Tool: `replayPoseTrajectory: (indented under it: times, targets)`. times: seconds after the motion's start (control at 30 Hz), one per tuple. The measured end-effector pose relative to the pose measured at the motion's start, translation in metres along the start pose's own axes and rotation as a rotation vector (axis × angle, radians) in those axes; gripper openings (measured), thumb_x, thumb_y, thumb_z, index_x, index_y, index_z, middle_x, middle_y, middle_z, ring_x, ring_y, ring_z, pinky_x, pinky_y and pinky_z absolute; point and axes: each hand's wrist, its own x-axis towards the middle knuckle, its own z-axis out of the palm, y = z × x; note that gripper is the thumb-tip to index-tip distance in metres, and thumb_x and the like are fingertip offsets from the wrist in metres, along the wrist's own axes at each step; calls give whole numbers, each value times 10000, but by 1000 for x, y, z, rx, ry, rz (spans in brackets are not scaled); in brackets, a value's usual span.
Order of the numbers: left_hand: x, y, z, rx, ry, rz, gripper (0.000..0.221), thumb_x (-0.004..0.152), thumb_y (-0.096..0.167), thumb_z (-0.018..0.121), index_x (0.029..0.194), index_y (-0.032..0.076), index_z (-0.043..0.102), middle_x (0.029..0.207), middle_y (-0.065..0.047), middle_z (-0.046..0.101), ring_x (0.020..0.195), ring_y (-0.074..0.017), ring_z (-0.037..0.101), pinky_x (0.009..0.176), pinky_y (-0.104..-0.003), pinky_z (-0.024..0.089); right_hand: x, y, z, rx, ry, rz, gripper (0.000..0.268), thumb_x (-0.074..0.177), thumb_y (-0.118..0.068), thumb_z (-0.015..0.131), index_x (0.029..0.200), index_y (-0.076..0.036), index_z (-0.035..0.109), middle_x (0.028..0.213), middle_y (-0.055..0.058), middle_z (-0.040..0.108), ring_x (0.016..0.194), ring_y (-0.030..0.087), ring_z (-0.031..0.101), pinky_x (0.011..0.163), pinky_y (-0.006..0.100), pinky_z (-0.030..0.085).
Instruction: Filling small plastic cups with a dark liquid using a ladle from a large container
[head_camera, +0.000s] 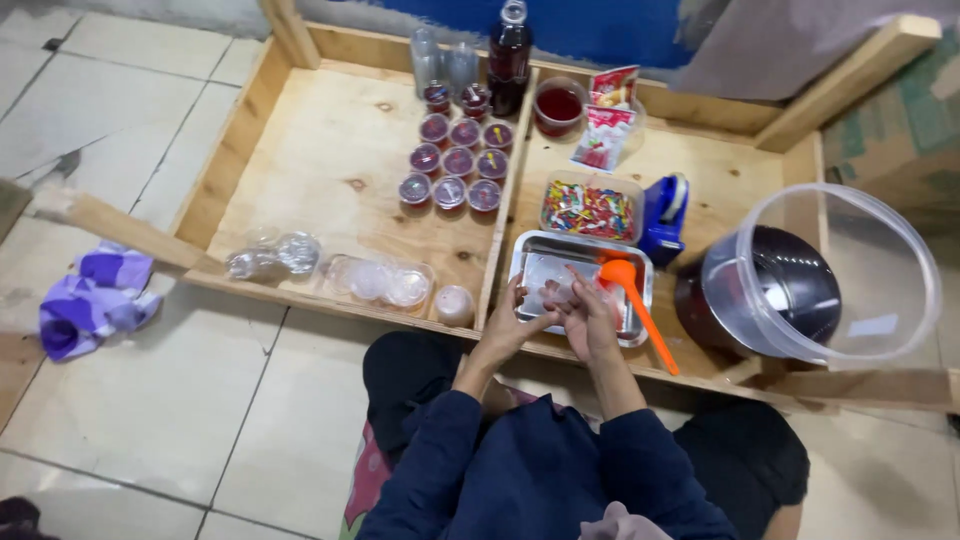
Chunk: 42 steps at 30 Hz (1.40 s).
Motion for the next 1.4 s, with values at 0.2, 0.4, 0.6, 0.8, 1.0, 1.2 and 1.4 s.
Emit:
replayPoseTrajectory:
  times: [0.2,0.4,0.6,0.8,1.0,1.2,1.4]
  targets:
    - [16,4,101,137,-21,-63,981,705,559,886,1529,278,434,1432,-216,575,1369,-374,515,1146,-444,437,-8,-3,-104,219,167,19,394,926,-288,706,1317,-289,662,871,54,756,686,168,682,667,288,510]
    - [18,14,141,187,-58,-6,942,684,544,896,1478,304,450,1407,-186,603,1335,-412,542,1117,-498,456,-21,-18,-166,-485,407,-295,403,1057,-317,623,1371,-67,645,1018,152,753,808,191,722,627,250,565]
    - [30,13,157,248,-60,107,929,655,494,931,1437,229,504,1357,-252,578,1309,-481,536,1116,-539,439,3,2,-231,-1909,466,-196,522,922,-508,665,1399,-303,611,1258,39,647,1183,275,585,995,488,454]
    - [34,33,164,307,-35,271,907,657,466,927,1414,167,527,1275,-266,611,1252,-521,556,1105,-566,411,-8,-8,-223,-1936,458,-377,295,1012,-298,491,1166,-146,693,1168,131,636,1063,388,684,872,495,572]
    - [37,67,156,251,58,396,968,597,454,976,1390,113,539,1262,-265,606,1231,-511,563,1113,-554,399,-86,-77,-195,-2019,608,-599,238,990,-428,556,1022,-282,741,936,-21,674,693,277,732,573,403,595]
    - [54,64,143,228,133,368,997,567,462,996,1388,144,528,1279,-186,606,1225,-384,606,1113,-463,425,-187,-186,-179,-1725,621,-202,304,929,-485,641,1206,-420,746,1064,-7,782,998,297,740,859,468,607]
    - [55,30,166,273,45,365,967,542,428,992,1344,131,543,1221,-172,598,1196,-384,615,1106,-482,425,-215,-278,-157,-1784,791,-332,311,1017,-434,616,1298,-363,730,1051,98,769,985,362,724,869,485,577]
